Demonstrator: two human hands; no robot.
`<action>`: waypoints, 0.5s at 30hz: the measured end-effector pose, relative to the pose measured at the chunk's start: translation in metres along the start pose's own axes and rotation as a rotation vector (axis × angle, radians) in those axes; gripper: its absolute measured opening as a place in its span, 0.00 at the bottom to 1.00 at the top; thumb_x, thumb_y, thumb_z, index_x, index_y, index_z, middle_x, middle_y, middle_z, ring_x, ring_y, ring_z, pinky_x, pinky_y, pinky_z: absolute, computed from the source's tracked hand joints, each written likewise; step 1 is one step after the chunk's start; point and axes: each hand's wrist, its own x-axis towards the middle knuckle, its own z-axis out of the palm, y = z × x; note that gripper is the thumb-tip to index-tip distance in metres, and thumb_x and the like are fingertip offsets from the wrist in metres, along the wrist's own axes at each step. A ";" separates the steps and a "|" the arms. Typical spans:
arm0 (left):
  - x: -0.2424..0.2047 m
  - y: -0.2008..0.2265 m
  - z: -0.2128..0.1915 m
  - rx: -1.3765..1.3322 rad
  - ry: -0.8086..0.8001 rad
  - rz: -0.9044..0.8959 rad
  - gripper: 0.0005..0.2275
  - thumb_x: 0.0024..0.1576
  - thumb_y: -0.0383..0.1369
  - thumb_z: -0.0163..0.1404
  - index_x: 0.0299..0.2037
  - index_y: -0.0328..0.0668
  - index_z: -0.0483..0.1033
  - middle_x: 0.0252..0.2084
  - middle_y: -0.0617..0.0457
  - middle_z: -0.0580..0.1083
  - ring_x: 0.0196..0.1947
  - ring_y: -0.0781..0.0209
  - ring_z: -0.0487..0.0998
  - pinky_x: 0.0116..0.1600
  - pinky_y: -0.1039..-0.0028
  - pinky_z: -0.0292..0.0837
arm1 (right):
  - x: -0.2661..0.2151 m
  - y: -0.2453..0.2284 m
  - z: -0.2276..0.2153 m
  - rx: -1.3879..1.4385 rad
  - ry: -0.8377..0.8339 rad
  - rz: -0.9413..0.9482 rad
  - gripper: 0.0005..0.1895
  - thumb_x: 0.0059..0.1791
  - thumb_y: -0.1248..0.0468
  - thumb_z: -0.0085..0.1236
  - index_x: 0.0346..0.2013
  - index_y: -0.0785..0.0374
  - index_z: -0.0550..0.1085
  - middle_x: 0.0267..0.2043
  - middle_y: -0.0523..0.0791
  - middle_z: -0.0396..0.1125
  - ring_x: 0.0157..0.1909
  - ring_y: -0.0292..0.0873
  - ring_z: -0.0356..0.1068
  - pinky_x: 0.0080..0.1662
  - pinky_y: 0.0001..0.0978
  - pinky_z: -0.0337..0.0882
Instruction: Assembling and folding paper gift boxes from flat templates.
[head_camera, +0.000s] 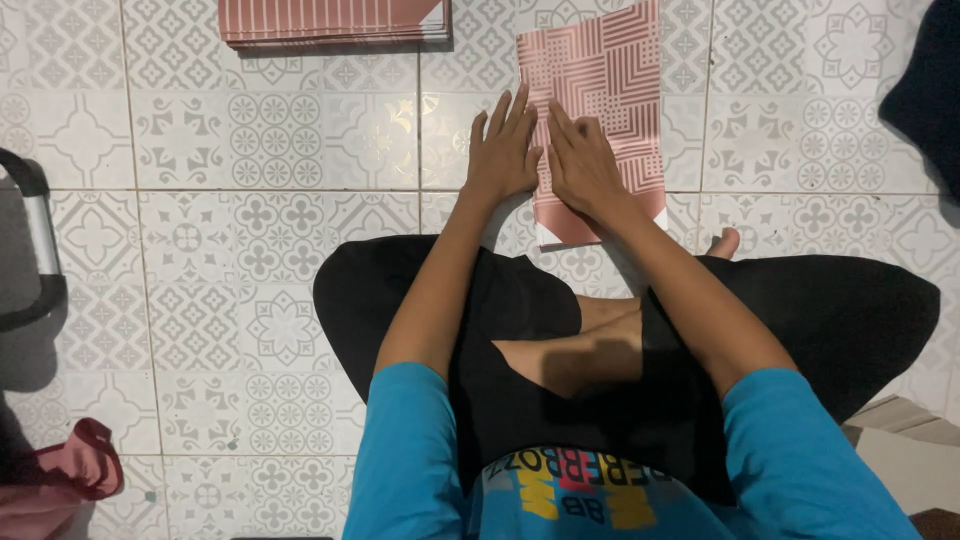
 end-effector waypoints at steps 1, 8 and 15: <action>0.000 0.000 0.002 -0.002 -0.002 -0.003 0.30 0.57 0.44 0.47 0.69 0.39 0.65 0.79 0.52 0.47 0.78 0.52 0.46 0.73 0.49 0.43 | 0.001 0.005 0.005 0.002 -0.003 0.000 0.25 0.53 0.70 0.49 0.64 0.81 0.65 0.70 0.60 0.59 0.46 0.58 0.62 0.53 0.44 0.67; 0.002 -0.005 0.009 -0.063 -0.044 -0.005 0.30 0.59 0.45 0.43 0.71 0.39 0.62 0.79 0.52 0.42 0.79 0.45 0.38 0.77 0.44 0.35 | 0.037 0.037 0.038 -0.165 -0.227 0.165 0.32 0.53 0.66 0.47 0.71 0.74 0.58 0.77 0.56 0.48 0.38 0.58 0.63 0.36 0.45 0.69; 0.004 -0.003 0.002 -0.085 -0.121 -0.036 0.34 0.57 0.39 0.45 0.76 0.45 0.51 0.80 0.53 0.39 0.80 0.46 0.35 0.78 0.45 0.31 | 0.088 0.064 0.061 -0.089 -0.341 0.359 0.39 0.47 0.74 0.48 0.74 0.70 0.55 0.80 0.50 0.41 0.44 0.60 0.68 0.48 0.50 0.72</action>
